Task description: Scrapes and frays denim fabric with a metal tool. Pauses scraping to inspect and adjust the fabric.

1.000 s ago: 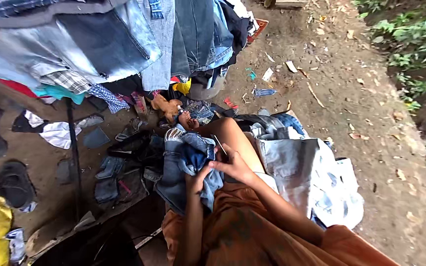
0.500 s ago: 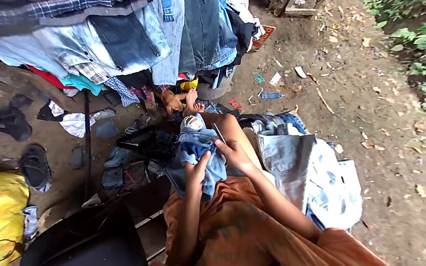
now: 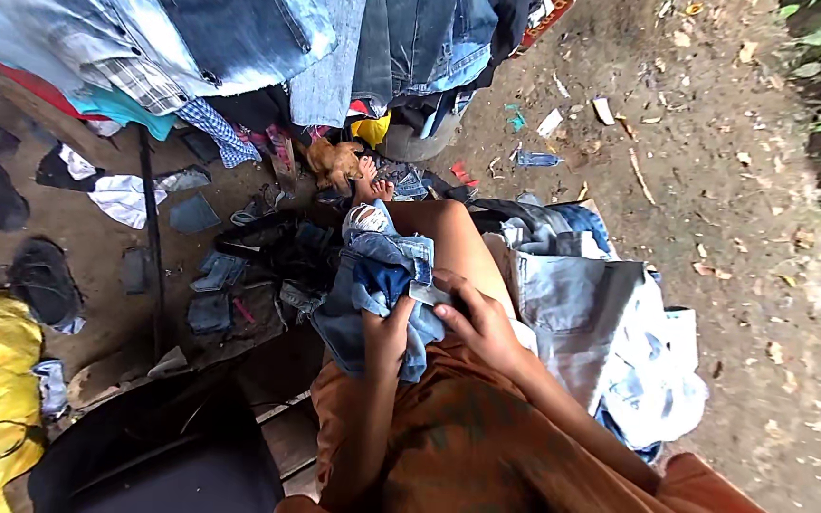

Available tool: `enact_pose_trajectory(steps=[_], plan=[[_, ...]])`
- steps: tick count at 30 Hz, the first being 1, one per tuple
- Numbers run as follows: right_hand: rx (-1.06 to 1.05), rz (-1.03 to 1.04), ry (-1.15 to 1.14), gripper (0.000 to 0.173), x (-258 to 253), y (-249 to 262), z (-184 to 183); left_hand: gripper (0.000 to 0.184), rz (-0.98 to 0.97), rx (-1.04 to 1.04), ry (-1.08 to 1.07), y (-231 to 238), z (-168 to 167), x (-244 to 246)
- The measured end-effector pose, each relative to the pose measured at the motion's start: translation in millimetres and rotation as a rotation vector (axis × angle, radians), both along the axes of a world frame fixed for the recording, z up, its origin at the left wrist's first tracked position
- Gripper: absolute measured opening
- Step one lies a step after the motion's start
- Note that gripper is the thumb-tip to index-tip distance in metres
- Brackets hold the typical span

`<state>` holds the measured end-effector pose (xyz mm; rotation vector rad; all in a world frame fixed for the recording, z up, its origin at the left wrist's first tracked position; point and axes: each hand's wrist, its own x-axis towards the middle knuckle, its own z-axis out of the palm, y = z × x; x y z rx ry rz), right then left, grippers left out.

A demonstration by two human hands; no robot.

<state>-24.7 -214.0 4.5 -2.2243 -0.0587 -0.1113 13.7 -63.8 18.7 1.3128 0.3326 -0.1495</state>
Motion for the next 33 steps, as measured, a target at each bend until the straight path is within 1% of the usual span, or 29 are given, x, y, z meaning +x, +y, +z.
enact_pose_trajectory(steps=[3,7,9,10,11,12,15,16,18,20,22,23,25,26,28,29,31,33], plan=[[0.074,0.003,-0.014,0.049,4,3,-4,0.029,-0.011,0.012,-0.037,-4,-4,-5],[0.197,-0.068,-0.082,0.039,11,17,-19,0.027,0.012,0.063,-0.085,-11,-9,-6],[0.311,-0.096,-0.066,0.031,17,21,-20,0.031,0.008,0.099,-0.096,-14,-15,-7],[0.408,-0.102,-0.026,0.024,20,23,-17,0.033,0.003,0.107,-0.1,-15,-19,-7],[0.539,-0.102,0.053,0.017,23,24,-12,0.035,-0.002,0.104,-0.1,-15,-21,-6],[0.686,-0.106,0.166,0.014,28,22,-6,0.035,-0.009,0.097,-0.097,-14,-22,-5],[1.099,-0.06,0.638,0.023,39,4,10,0.032,-0.045,0.049,-0.088,-8,-21,-4],[1.217,-0.034,0.742,0.026,42,-2,10,0.034,-0.053,0.028,-0.084,-6,-20,-5],[1.392,0.041,0.826,0.028,41,-9,6,0.038,-0.053,-0.015,-0.073,-4,-17,-7],[1.46,0.088,0.818,0.029,36,-12,5,0.039,-0.041,-0.046,-0.048,-5,-11,-9],[1.385,0.036,0.755,0.031,24,-13,10,0.039,-0.029,-0.068,-0.021,-6,-6,-11],[1.294,-0.01,0.698,0.032,17,-12,16,0.04,-0.028,-0.072,-0.009,-6,-4,-11],[1.028,-0.092,0.488,0.028,1,-10,27,0.046,-0.052,-0.073,0.015,-3,-2,-11],[0.873,-0.096,0.355,0.03,-7,-9,30,0.05,-0.071,-0.068,0.026,-1,-2,-10],[0.584,-0.054,0.113,0.044,-15,-10,31,0.051,-0.099,-0.066,0.039,3,-2,-8],[0.467,-0.037,0.0,0.045,-15,-10,29,0.049,-0.113,-0.064,0.044,3,-2,-8],[0.236,-0.025,-0.188,0.034,-9,-8,23,0.046,-0.141,-0.043,0.051,3,0,-10],[0.061,-0.009,-0.276,0.027,2,-7,18,0.048,-0.167,-0.045,0.035,2,3,-15]])
